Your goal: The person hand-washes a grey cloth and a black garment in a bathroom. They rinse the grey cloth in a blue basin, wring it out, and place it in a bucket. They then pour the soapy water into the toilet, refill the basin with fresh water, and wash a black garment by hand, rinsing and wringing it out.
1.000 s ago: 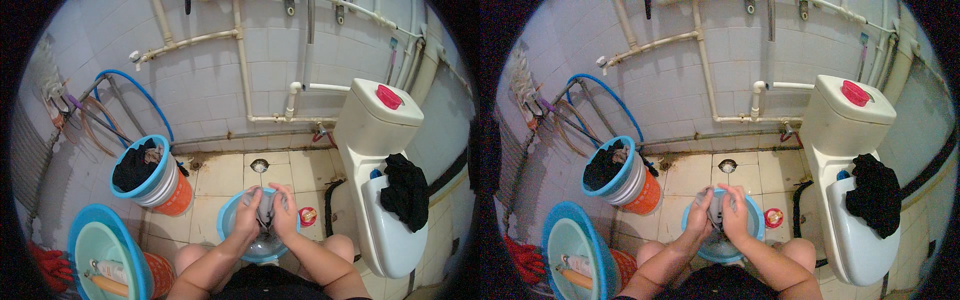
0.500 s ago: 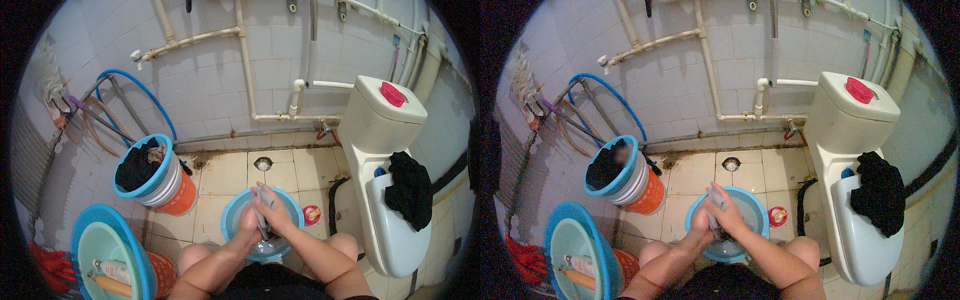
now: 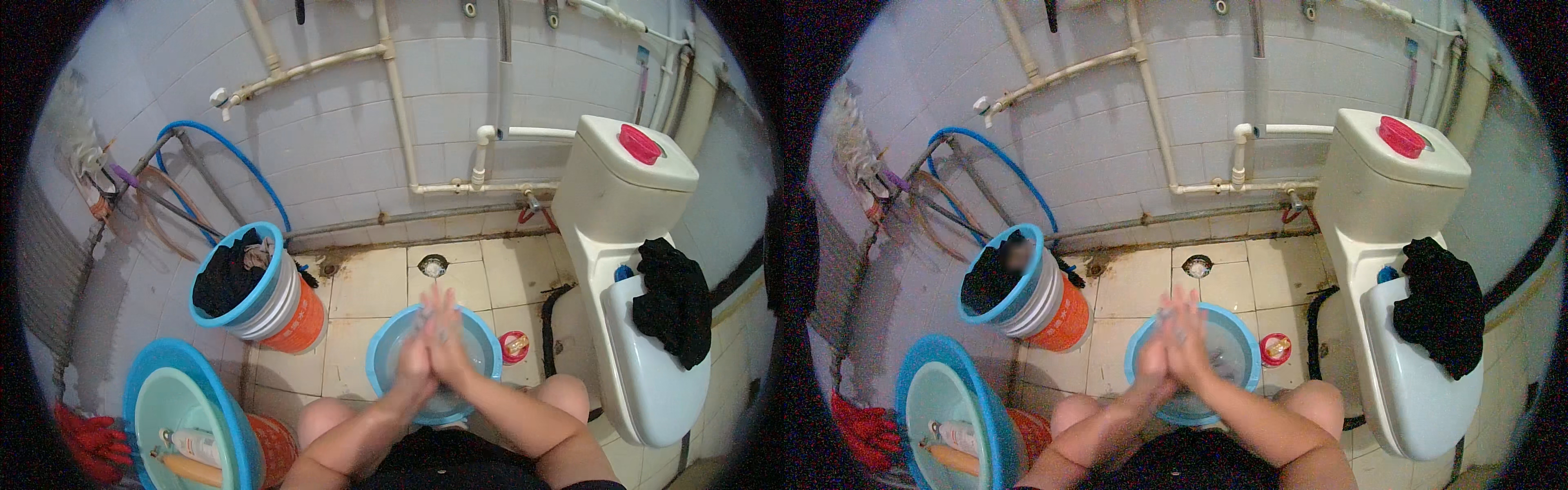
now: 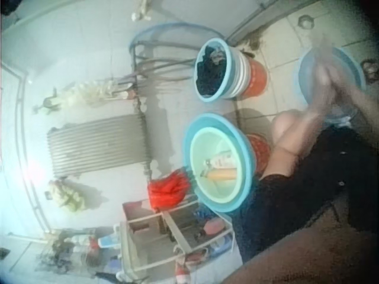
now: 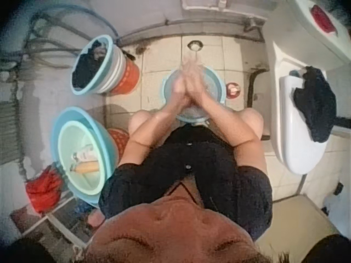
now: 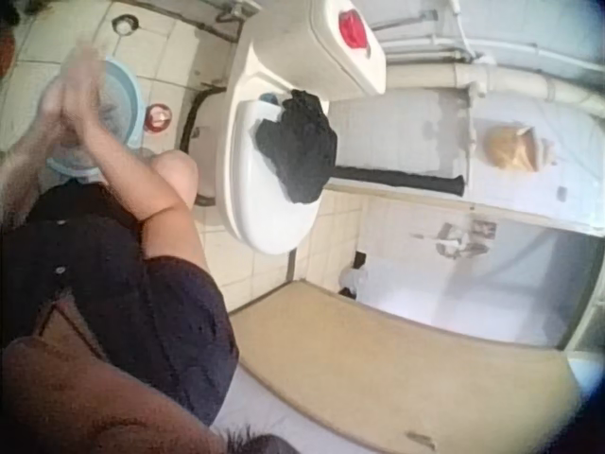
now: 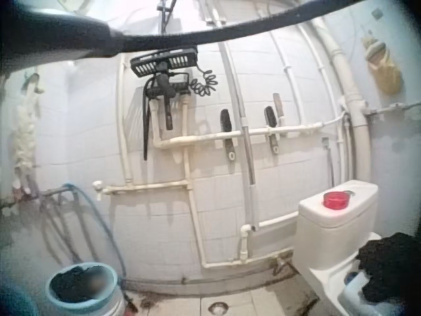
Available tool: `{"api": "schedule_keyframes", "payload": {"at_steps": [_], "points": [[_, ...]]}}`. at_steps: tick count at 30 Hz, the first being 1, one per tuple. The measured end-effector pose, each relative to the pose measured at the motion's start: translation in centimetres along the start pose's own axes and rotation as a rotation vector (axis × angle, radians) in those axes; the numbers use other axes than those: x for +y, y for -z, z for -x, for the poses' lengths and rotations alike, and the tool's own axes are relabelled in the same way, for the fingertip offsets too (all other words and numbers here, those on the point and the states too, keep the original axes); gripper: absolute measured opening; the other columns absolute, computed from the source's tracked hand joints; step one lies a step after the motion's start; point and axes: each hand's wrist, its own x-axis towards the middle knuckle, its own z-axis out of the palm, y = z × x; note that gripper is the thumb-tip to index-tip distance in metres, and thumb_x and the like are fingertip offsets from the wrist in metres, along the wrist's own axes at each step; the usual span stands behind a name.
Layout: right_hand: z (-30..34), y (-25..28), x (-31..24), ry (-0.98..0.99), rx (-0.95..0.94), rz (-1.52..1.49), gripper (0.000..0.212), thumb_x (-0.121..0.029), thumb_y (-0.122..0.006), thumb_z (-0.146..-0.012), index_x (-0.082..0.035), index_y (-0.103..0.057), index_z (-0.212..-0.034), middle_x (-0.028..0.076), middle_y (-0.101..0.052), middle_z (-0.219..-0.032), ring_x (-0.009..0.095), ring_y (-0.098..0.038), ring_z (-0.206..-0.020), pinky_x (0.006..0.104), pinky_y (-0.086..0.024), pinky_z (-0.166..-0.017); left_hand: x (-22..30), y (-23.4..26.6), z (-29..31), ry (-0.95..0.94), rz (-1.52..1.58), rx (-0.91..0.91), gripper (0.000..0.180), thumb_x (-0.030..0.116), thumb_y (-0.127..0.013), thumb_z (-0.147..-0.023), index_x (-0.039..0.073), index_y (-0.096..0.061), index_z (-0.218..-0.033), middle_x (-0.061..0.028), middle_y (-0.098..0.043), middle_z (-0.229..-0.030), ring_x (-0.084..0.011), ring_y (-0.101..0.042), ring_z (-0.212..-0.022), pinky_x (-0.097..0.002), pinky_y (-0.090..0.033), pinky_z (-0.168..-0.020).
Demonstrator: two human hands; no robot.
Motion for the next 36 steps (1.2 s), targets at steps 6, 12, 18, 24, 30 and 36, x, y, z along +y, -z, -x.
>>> {"api": "schedule_keyframes", "payload": {"at_steps": [6,12,18,24,30,36], "points": [[1.6,0.0,-3.5,0.219,-0.077,-0.194,0.047,-0.024,-0.036,-0.092,-0.011,-0.034,-0.136,0.01,-0.016,-0.148,0.028,-0.01,-0.137,0.0445,-0.007,-0.109,-3.1,5.7,-2.4,-0.15,0.18,-0.213,0.049,0.036,-0.03,-0.097,0.004,-0.03,-0.134,-0.0075,-0.037,-0.136,-0.0215,-0.034,-0.125,-0.0354,-0.026,-0.104],[-1.3,1.6,-1.2,0.038,0.025,-0.021,0.046,-0.023,-0.034,-0.092,-0.009,-0.035,-0.136,0.012,-0.021,-0.146,0.027,-0.011,-0.137,0.0417,-0.007,-0.109,-1.3,-0.4,0.7,0.039,0.183,0.03,0.045,0.028,-0.032,-0.096,0.005,-0.029,-0.135,-0.0096,-0.036,-0.136,-0.0218,-0.037,-0.123,-0.0365,-0.028,-0.104],[2.1,0.2,-4.5,0.128,-0.155,-0.112,0.047,-0.028,-0.031,-0.094,-0.011,-0.032,-0.137,0.013,-0.018,-0.146,0.03,-0.009,-0.136,0.0402,-0.008,-0.109,-1.1,4.5,-1.1,-0.117,-0.083,0.012,0.042,0.022,-0.033,-0.095,0.002,-0.033,-0.133,-0.0108,-0.039,-0.133,-0.0225,-0.039,-0.121,-0.0373,-0.03,-0.102],[-2.4,2.7,0.5,-0.048,-0.04,-0.127,0.048,-0.034,-0.037,-0.094,-0.011,-0.034,-0.136,0.016,-0.013,-0.147,0.029,-0.016,-0.134,0.0379,-0.015,-0.107,-1.2,0.5,0.5,0.069,0.104,0.01,0.043,0.029,-0.035,-0.096,0.0,-0.039,-0.127,-0.0116,-0.047,-0.125,-0.0217,-0.047,-0.113,-0.0364,-0.035,-0.098],[-3.1,5.0,-0.7,-0.459,-0.046,-0.846,0.044,-0.035,-0.037,-0.096,-0.01,-0.039,-0.132,0.008,-0.047,-0.121,0.019,-0.045,-0.11,0.0317,-0.035,-0.096,3.9,2.1,-0.7,0.122,-0.018,-0.091,0.038,0.03,-0.041,-0.095,-0.001,-0.052,-0.112,-0.0095,-0.056,-0.111,-0.0185,-0.052,-0.104,-0.0303,-0.04,-0.091],[-0.7,2.6,-0.6,-0.184,-0.107,-0.481,0.048,-0.033,-0.047,-0.092,-0.009,-0.037,-0.133,0.01,-0.049,-0.12,0.019,-0.045,-0.11,0.0309,-0.034,-0.096,2.6,4.2,-2.8,-0.308,-0.804,0.104,0.024,0.021,-0.046,-0.093,0.001,-0.057,-0.102,-0.0055,-0.056,-0.101,-0.014,-0.051,-0.092,-0.0253,-0.04,-0.084]]}}
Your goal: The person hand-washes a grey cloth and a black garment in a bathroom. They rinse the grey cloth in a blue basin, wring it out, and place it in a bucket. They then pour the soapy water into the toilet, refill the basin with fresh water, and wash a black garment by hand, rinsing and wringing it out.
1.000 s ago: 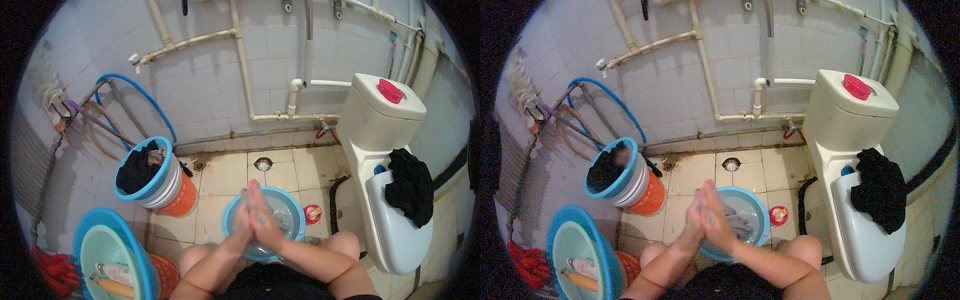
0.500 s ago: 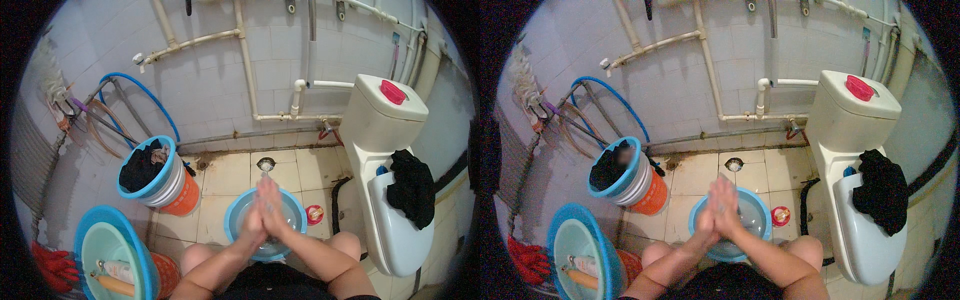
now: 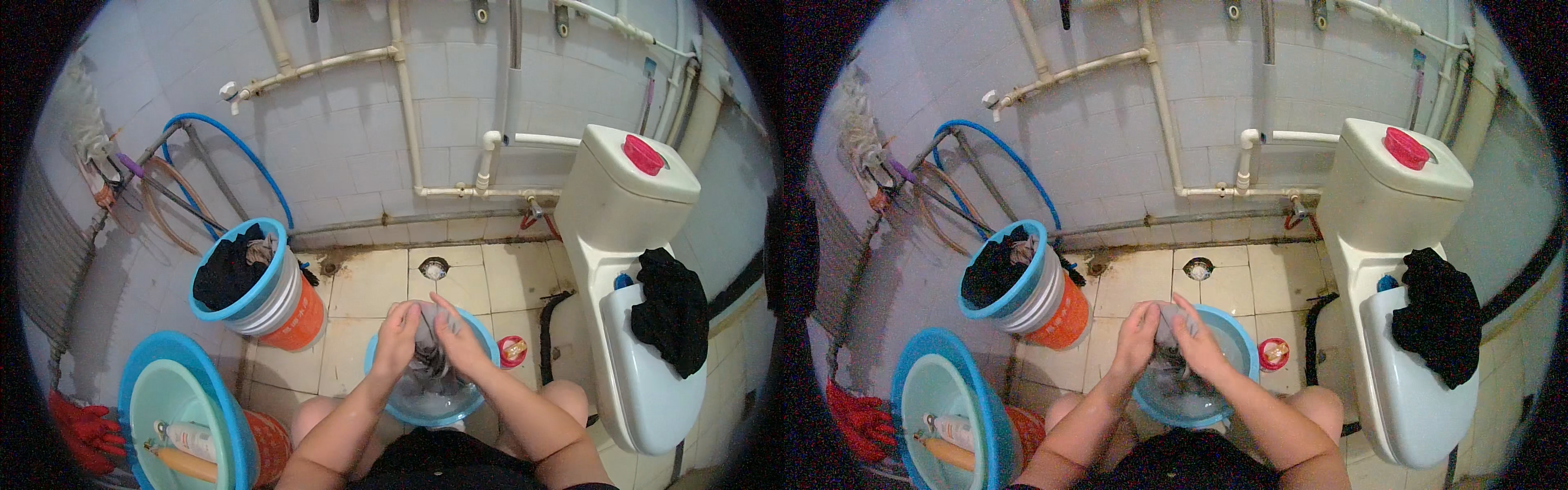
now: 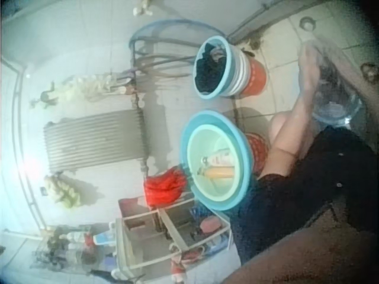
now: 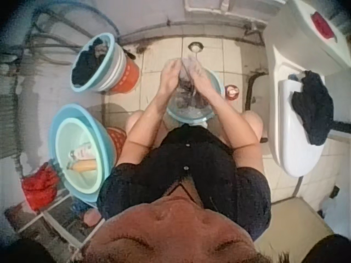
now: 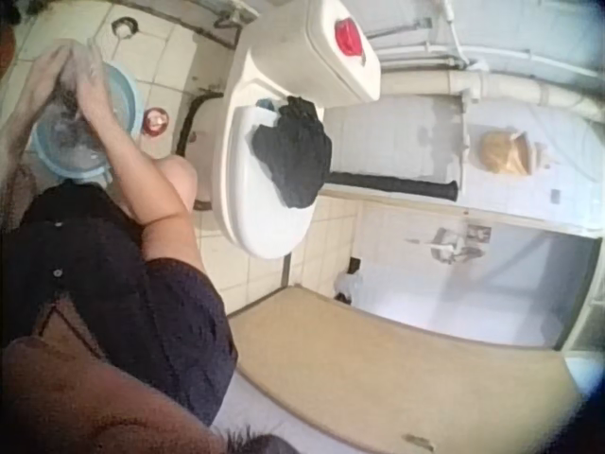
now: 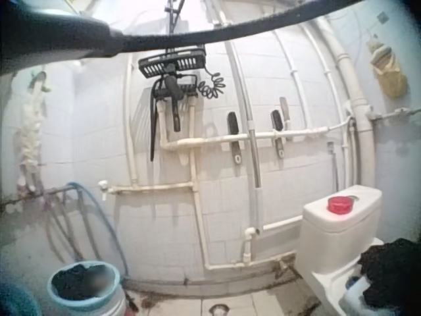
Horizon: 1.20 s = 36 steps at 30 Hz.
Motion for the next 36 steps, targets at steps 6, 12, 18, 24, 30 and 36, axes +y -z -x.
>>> {"api": "schedule_keyframes", "payload": {"at_steps": [6,12,18,24,30,36], "points": [[-0.3,1.0,-2.0,-0.001,0.104,-0.027,0.045,-0.014,-0.06,-0.085,-0.005,-0.044,-0.126,0.005,-0.056,-0.104,0.014,-0.052,-0.096,0.0274,-0.042,-0.086,3.9,0.1,0.3,0.04,0.023,-0.256,0.025,0.015,-0.054,-0.089,0.002,-0.051,-0.11,-0.0056,-0.055,-0.107,-0.0128,-0.051,-0.097,-0.0272,-0.042,-0.084],[-1.0,3.5,-4.7,-0.014,0.144,-0.557,0.041,-0.013,-0.061,-0.084,-0.004,-0.047,-0.122,0.005,-0.057,-0.101,0.015,-0.056,-0.09,0.028,-0.045,-0.082,1.2,-0.2,0.0,0.173,0.357,-0.408,0.043,0.012,-0.06,-0.084,0.003,-0.041,-0.121,-0.0082,-0.054,-0.109,-0.0145,-0.052,-0.1,-0.028,-0.041,-0.087],[-0.5,3.5,-4.9,-0.144,0.043,-0.695,0.041,-0.012,-0.06,-0.085,-0.005,-0.046,-0.123,0.006,-0.058,-0.1,0.016,-0.057,-0.088,0.0306,-0.047,-0.08,1.0,0.1,0.1,0.285,0.597,-0.445,0.044,0.015,-0.062,-0.084,0.004,-0.04,-0.12,-0.0054,-0.055,-0.103,-0.0143,-0.052,-0.099,-0.029,-0.042,-0.086],[0.1,1.6,-2.1,0.075,0.079,-0.213,0.044,-0.013,-0.059,-0.085,-0.006,-0.043,-0.126,0.006,-0.055,-0.103,0.016,-0.052,-0.098,0.0284,-0.041,-0.088,-1.0,-2.9,0.9,0.28,0.764,-0.299,0.036,0.023,-0.053,-0.09,0.003,-0.042,-0.118,-0.0068,-0.051,-0.11,-0.0166,-0.048,-0.105,-0.0317,-0.04,-0.091],[-0.3,1.4,-1.1,0.186,0.126,-0.037,0.05,-0.014,-0.06,-0.085,-0.006,-0.039,-0.13,0.008,-0.046,-0.117,0.017,-0.045,-0.108,0.0296,-0.035,-0.094,0.5,-3.5,1.4,0.274,0.708,-0.09,0.039,0.03,-0.042,-0.094,0.004,-0.039,-0.124,-0.0102,-0.052,-0.114,-0.0205,-0.053,-0.104,-0.0357,-0.044,-0.089],[0.3,-1.3,-0.3,0.099,0.026,-0.277,0.074,-0.015,-0.067,-0.077,-0.005,-0.025,-0.138,0.016,-0.036,-0.132,0.027,-0.034,-0.124,0.0342,-0.028,-0.102,1.2,-2.1,0.5,0.239,1.023,-0.048,0.033,0.027,-0.034,-0.097,0.007,-0.041,-0.123,-0.0096,-0.052,-0.114,-0.022,-0.052,-0.103,-0.0369,-0.043,-0.09]]}}
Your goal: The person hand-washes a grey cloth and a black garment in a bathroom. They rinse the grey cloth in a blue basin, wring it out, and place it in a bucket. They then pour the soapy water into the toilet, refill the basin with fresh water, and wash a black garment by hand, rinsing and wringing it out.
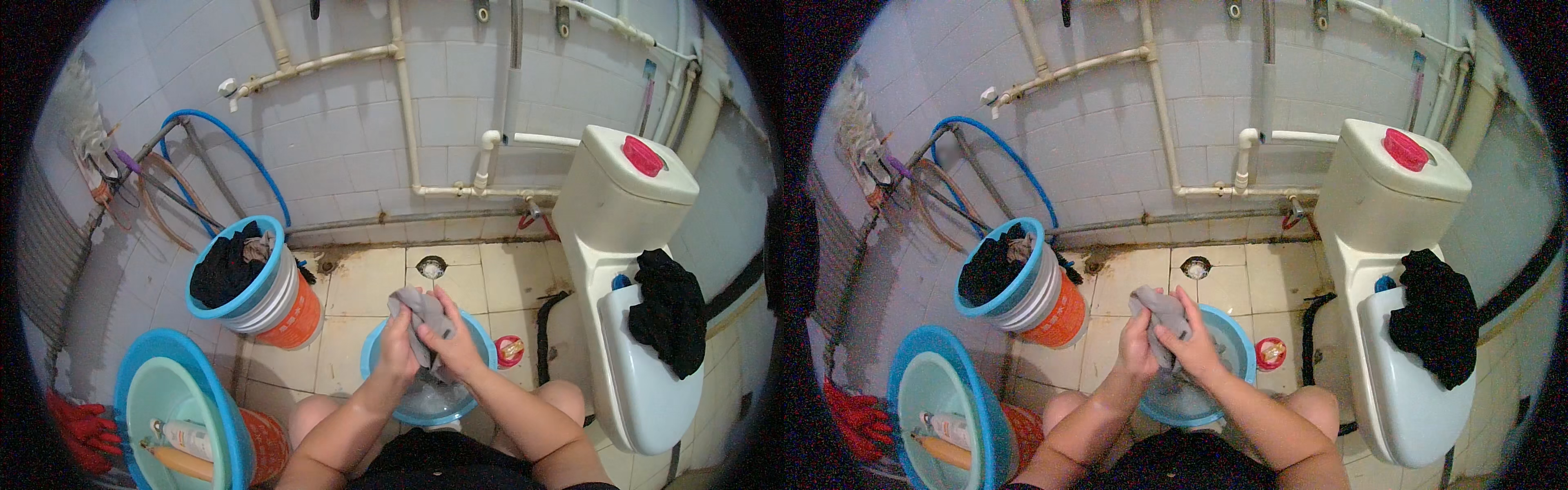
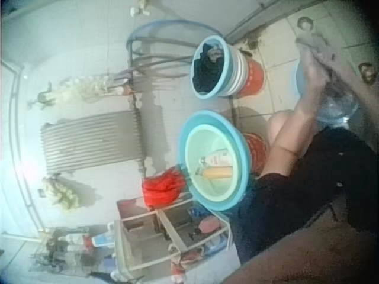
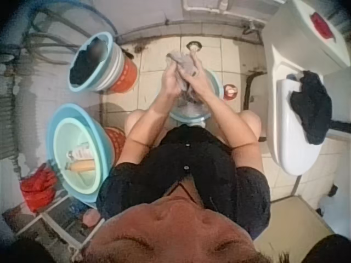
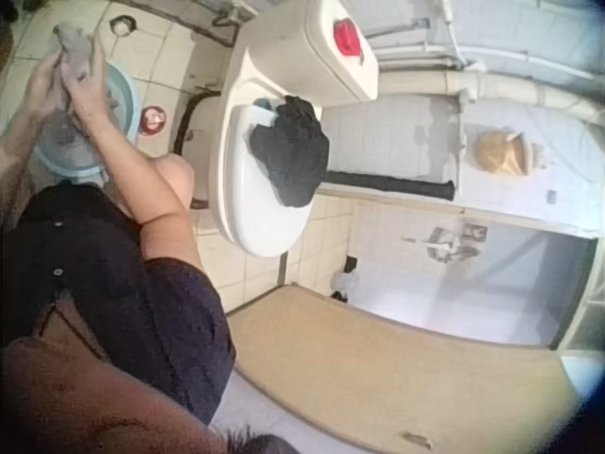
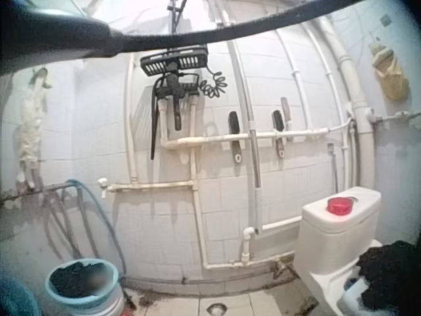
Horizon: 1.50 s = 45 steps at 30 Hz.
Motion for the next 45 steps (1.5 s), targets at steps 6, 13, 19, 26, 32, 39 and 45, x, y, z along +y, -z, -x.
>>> {"api": "schedule_keyframes", "payload": {"at_steps": [6,13,19,26,32,39,45], "points": [[1.0,-0.4,2.7,-0.01,0.052,0.417,0.074,-0.023,-0.066,-0.078,-0.002,-0.026,-0.137,0.02,-0.037,-0.132,0.03,-0.037,-0.123,0.0374,-0.028,-0.102,2.7,0.5,-0.9,0.003,0.057,0.132,0.036,0.029,-0.029,-0.097,0.009,-0.04,-0.125,-0.0094,-0.053,-0.112,-0.024,-0.054,-0.102,-0.0409,-0.043,-0.09],[-0.1,0.9,0.0,0.116,0.201,0.047,0.039,-0.027,-0.042,-0.094,-0.001,-0.045,-0.122,0.014,-0.052,-0.118,0.024,-0.046,-0.113,0.0339,-0.034,-0.097,3.3,1.9,-0.7,0.064,-0.224,0.06,0.035,0.029,-0.037,-0.096,0.003,-0.046,-0.119,-0.0101,-0.055,-0.112,-0.0228,-0.055,-0.102,-0.0371,-0.044,-0.089],[-0.2,1.0,0.4,-0.214,0.277,-0.206,0.045,-0.036,-0.04,-0.095,-0.005,-0.034,-0.127,0.012,-0.045,-0.121,0.021,-0.044,-0.11,0.0354,-0.035,-0.095,2.0,0.4,-0.1,0.117,-0.442,-0.118,0.035,0.025,-0.041,-0.095,0.003,-0.044,-0.122,-0.0078,-0.055,-0.11,-0.0179,-0.055,-0.098,-0.032,-0.044,-0.085],[-0.5,2.2,-1.9,-0.37,-0.152,-0.127,0.065,-0.031,-0.068,-0.079,-0.007,-0.035,-0.13,0.009,-0.046,-0.122,0.019,-0.044,-0.111,0.0333,-0.036,-0.094,1.6,1.5,0.9,0.253,-0.665,-0.322,0.035,0.021,-0.042,-0.094,0.004,-0.042,-0.124,-0.0077,-0.055,-0.113,-0.0183,-0.052,-0.105,-0.0335,-0.041,-0.091],[-0.1,1.9,-0.8,-0.516,-0.029,-0.156,0.056,-0.027,-0.068,-0.08,-0.006,-0.043,-0.124,0.006,-0.053,-0.113,0.017,-0.048,-0.104,0.0313,-0.038,-0.09,1.0,1.3,0.7,-0.365,-1.506,-0.097,0.03,0.009,-0.042,-0.09,0.004,-0.043,-0.12,-0.0175,-0.045,-0.113,-0.0313,-0.048,-0.104,-0.0361,-0.039,-0.09],[0.9,0.7,-1.0,-0.34,0.024,-0.007,0.047,-0.018,-0.067,-0.079,-0.003,-0.047,-0.118,0.006,-0.057,-0.106,0.017,-0.053,-0.096,0.0311,-0.042,-0.086,1.7,1.7,-0.2,-0.514,-1.569,-0.191,0.033,0.009,-0.047,-0.088,0.006,-0.042,-0.12,-0.0165,-0.04,-0.119,-0.0313,-0.045,-0.109,-0.0372,-0.037,-0.093],[-0.1,2.4,-4.3,-0.372,0.016,-0.489,0.041,-0.018,-0.063,-0.082,-0.005,-0.044,-0.117,0.011,-0.056,-0.104,0.024,-0.056,-0.098,0.0373,-0.047,-0.085,1.9,2.6,-0.8,0.206,-0.697,-0.54,0.058,0.022,-0.05,-0.091,0.008,-0.021,-0.14,-0.0081,-0.026,-0.142,-0.0183,-0.028,-0.128,-0.0323,-0.027,-0.103]]}}
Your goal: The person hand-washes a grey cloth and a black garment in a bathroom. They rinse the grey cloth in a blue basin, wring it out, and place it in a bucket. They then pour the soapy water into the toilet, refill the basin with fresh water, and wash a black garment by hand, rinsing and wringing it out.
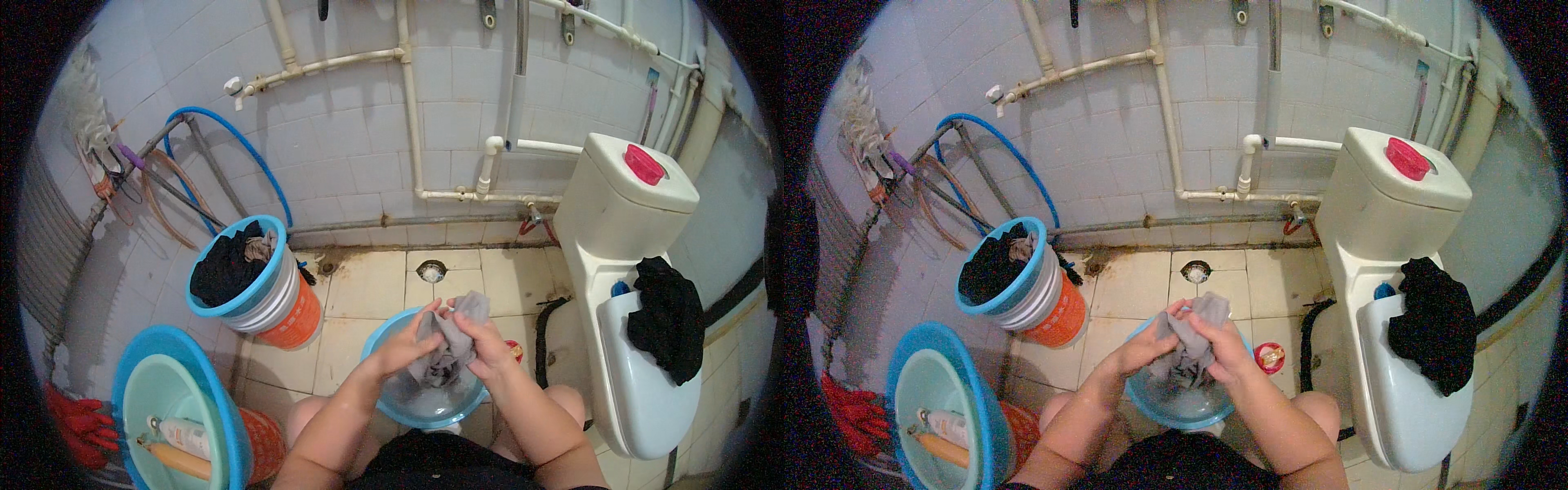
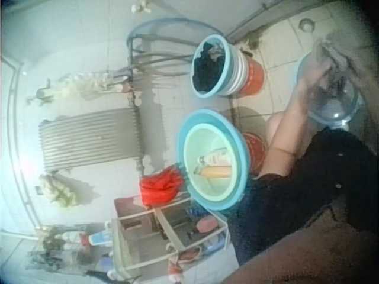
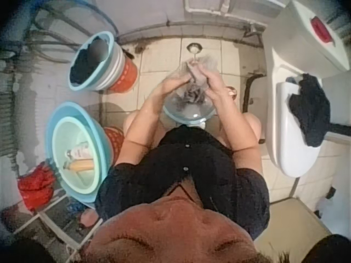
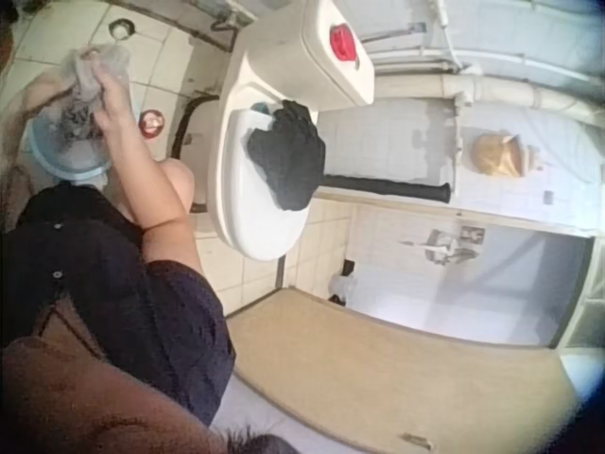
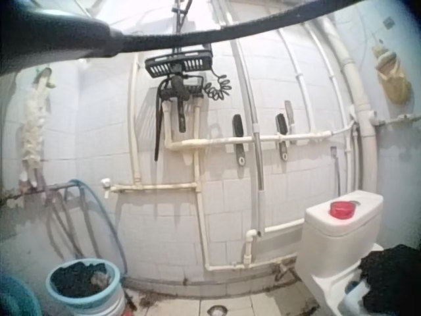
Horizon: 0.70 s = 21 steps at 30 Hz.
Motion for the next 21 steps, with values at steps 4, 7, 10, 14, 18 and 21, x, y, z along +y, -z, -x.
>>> {"api": "schedule_keyframes", "payload": {"at_steps": [4,7,10,14,18,21], "points": [[0.0,0.5,-0.8,-0.011,0.014,-0.141,0.036,-0.022,-0.061,-0.084,-0.007,-0.047,-0.113,0.01,-0.057,-0.101,0.023,-0.057,-0.095,0.036,-0.047,-0.084,0.9,-1.8,0.5,-0.015,0.001,-0.059,0.06,0.031,-0.046,-0.092,0.007,-0.019,-0.14,-0.0097,-0.031,-0.138,-0.02,-0.035,-0.124,-0.0331,-0.029,-0.102],[-0.5,0.6,0.9,-0.013,0.118,-0.126,0.03,-0.021,-0.062,-0.083,-0.007,-0.051,-0.107,0.007,-0.057,-0.098,0.02,-0.057,-0.091,0.0347,-0.047,-0.08,0.5,-3.3,0.0,0.038,0.177,0.075,0.058,0.036,-0.04,-0.094,0.008,-0.019,-0.141,-0.008,-0.027,-0.141,-0.0195,-0.03,-0.128,-0.0325,-0.026,-0.104],[-0.5,0.3,2.2,0.039,0.177,-0.061,0.029,-0.021,-0.061,-0.084,-0.008,-0.052,-0.108,0.007,-0.057,-0.101,0.019,-0.057,-0.093,0.0332,-0.047,-0.083,-0.9,-4.3,-0.2,0.045,0.309,0.204,0.055,0.037,-0.034,-0.096,0.008,-0.02,-0.141,-0.0076,-0.028,-0.141,-0.0199,-0.03,-0.128,-0.0331,-0.026,-0.104],[0.0,-0.8,2.6,0.12,0.224,0.046,0.029,-0.02,-0.061,-0.085,-0.006,-0.052,-0.108,0.006,-0.057,-0.1,0.018,-0.056,-0.093,0.0313,-0.046,-0.082,-2.1,-3.8,-0.5,-0.038,0.277,0.248,0.054,0.038,-0.03,-0.097,0.007,-0.021,-0.14,-0.009,-0.028,-0.141,-0.0208,-0.029,-0.129,-0.0336,-0.024,-0.106],[-0.2,-0.9,3.4,0.21,0.248,0.127,0.03,-0.018,-0.062,-0.084,-0.005,-0.05,-0.108,0.006,-0.056,-0.1,0.017,-0.055,-0.092,0.0311,-0.046,-0.081,-2.0,-4.5,-0.6,-0.244,0.27,0.338,0.056,0.038,-0.028,-0.097,0.004,-0.018,-0.14,-0.0121,-0.026,-0.142,-0.0229,-0.026,-0.13,-0.0336,-0.021,-0.107],[-0.6,-1.1,3.0,0.222,0.315,0.113,0.032,-0.018,-0.063,-0.083,-0.004,-0.049,-0.109,0.006,-0.055,-0.101,0.016,-0.055,-0.091,0.0307,-0.045,-0.081,-0.5,-4.7,-0.8,-0.238,0.331,0.444,0.059,0.039,-0.027,-0.096,0.003,-0.013,-0.14,-0.012,-0.024,-0.143,-0.0229,-0.024,-0.132,-0.0357,-0.021,-0.107]]}}
